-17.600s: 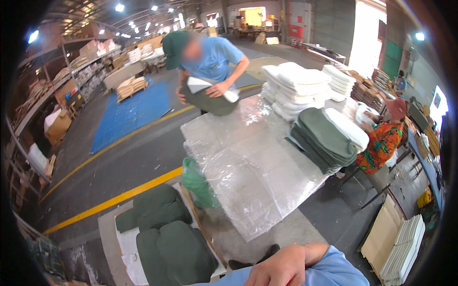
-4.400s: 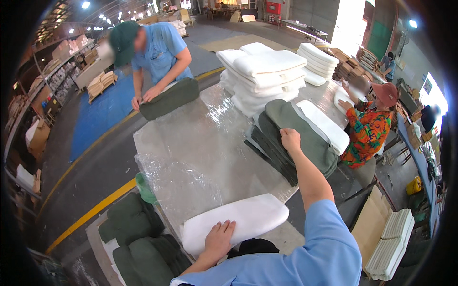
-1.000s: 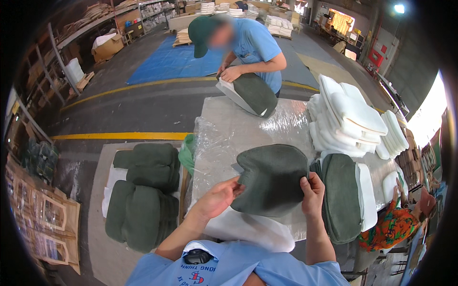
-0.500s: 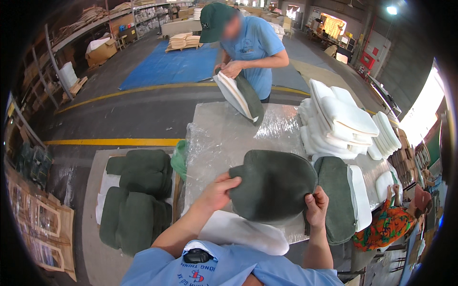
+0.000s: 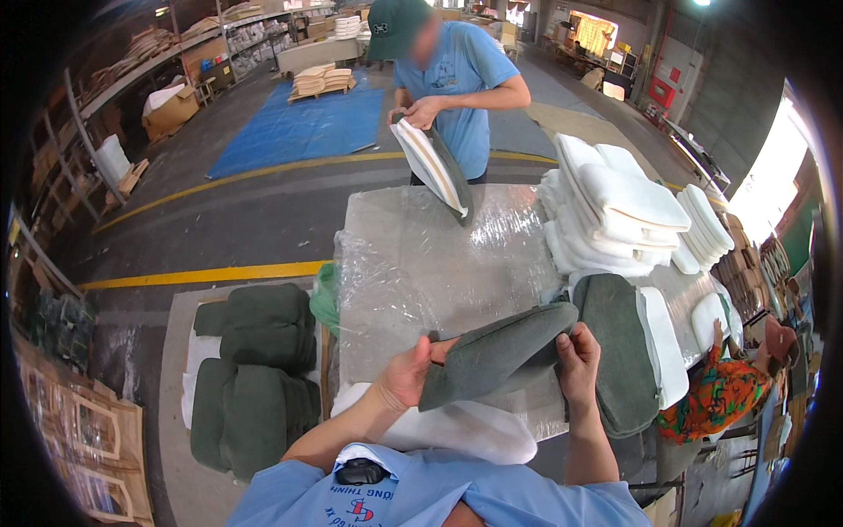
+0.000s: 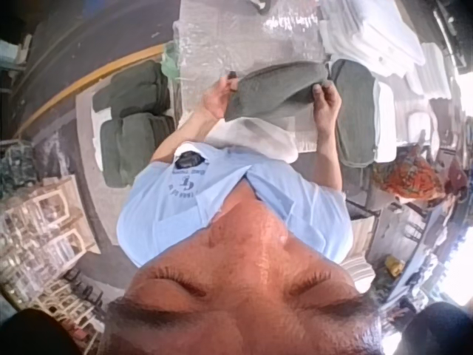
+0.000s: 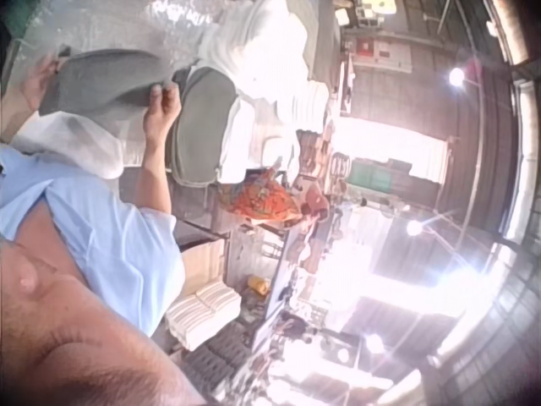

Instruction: The person repeatedly picks up white foam inserts and green fabric covers, inserts the foam into the covers, and places the finished cushions on a stack. The process is repeated for multiple units.

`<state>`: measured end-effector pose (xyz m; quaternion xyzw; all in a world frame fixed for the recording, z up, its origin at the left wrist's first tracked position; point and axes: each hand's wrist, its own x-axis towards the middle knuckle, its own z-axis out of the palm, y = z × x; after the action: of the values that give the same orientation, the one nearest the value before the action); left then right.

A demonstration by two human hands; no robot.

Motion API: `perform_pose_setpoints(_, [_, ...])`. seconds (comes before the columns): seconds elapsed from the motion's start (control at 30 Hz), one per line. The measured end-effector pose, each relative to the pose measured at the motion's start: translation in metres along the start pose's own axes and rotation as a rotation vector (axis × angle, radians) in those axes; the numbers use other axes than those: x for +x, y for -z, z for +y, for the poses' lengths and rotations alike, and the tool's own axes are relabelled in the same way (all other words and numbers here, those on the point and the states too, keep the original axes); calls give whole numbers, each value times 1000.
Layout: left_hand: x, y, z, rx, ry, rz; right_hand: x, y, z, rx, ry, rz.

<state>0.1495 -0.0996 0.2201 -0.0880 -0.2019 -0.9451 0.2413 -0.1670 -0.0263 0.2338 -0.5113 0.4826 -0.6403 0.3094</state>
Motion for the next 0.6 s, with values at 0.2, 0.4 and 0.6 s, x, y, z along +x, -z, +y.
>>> perform_pose_setpoints(0.2, [20, -32, -20, -51, -219, 293, 0, 2, 10, -15, 20, 48])
perform_pose_setpoints(0.4, [24, -19, -12, -80, -288, 209, -15, 2, 12, 127, -109, -58])
perform_pose_setpoints(0.6, [12, -13, -5, -86, -346, 267, -51, 27, 37, 63, -369, -116])
